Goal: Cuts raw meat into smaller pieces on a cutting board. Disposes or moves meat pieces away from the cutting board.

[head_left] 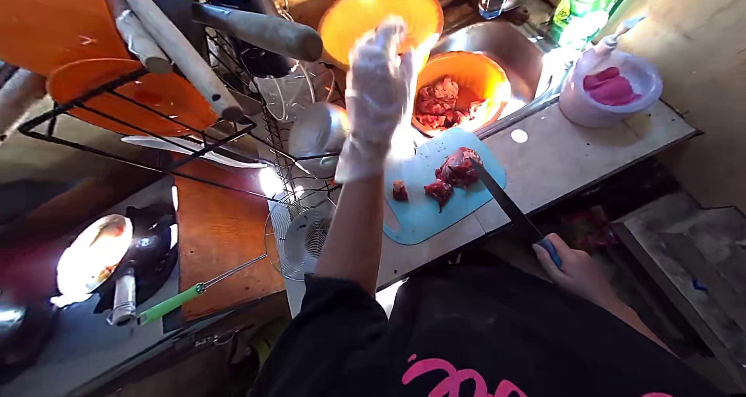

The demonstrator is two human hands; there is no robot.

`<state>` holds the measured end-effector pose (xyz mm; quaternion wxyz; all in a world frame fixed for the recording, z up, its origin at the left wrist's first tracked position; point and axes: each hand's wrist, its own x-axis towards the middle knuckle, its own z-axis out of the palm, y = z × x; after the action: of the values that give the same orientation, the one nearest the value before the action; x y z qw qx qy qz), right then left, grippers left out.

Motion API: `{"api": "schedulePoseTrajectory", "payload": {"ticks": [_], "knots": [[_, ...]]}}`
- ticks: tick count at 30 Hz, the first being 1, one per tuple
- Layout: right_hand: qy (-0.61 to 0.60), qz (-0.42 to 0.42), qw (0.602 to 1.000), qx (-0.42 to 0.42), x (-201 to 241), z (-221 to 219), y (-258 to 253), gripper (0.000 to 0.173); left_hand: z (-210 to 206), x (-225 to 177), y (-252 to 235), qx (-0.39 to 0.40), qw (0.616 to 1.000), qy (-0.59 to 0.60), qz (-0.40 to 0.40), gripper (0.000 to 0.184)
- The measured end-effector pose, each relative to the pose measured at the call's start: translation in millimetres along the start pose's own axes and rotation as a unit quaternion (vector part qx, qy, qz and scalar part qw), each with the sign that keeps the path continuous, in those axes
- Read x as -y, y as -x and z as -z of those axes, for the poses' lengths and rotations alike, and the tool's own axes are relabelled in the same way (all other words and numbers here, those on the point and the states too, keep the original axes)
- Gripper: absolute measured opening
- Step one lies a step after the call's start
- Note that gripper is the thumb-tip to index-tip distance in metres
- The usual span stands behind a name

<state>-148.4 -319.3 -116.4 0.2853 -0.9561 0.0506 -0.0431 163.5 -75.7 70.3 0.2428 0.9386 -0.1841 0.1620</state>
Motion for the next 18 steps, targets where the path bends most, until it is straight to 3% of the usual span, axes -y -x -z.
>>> {"api": "schedulePoseTrajectory", "payload": {"ticks": [3, 5, 8, 10, 12, 15, 18], "knots": [[0.002, 0.002, 1.000, -0.009, -1.2, 0.4, -1.5, 0.044, 2.1, -6.3, 89.0, 0.129, 0.990, 0.022, 0.054, 0.022], [0.001, 0.008, 1.000, -0.015, -1.6, 1.0, -4.4, 0.043, -9.4, 6.2, 134.7, 0.214, 0.963, 0.073, 0.145, 0.020], [0.001, 0.015, 1.000, -0.004, -0.8, 1.8, -11.8, 0.044, -34.2, 26.3, 169.2, 0.263, 0.920, 0.035, 0.289, 0.035], [0.003, 0.025, 1.000, 0.008, -0.2, 2.0, -17.2, 0.045, -56.2, 42.5, 183.1, 0.258, 0.906, -0.011, 0.335, 0.057], [0.008, 0.037, 0.999, 0.016, 1.2, 0.9, -22.5, 0.045, -78.6, 56.5, 187.4, 0.256, 0.903, -0.014, 0.345, 0.068], [0.014, 0.052, 0.998, 0.022, 5.9, 0.5, -26.2, 0.044, -108.2, 64.6, 196.2, 0.197, 0.938, 0.009, 0.286, 0.035], [0.013, 0.064, 0.997, 0.031, 10.2, -0.2, -26.2, 0.042, -118.7, 58.1, 216.6, 0.148, 0.974, 0.020, 0.169, 0.026]]}}
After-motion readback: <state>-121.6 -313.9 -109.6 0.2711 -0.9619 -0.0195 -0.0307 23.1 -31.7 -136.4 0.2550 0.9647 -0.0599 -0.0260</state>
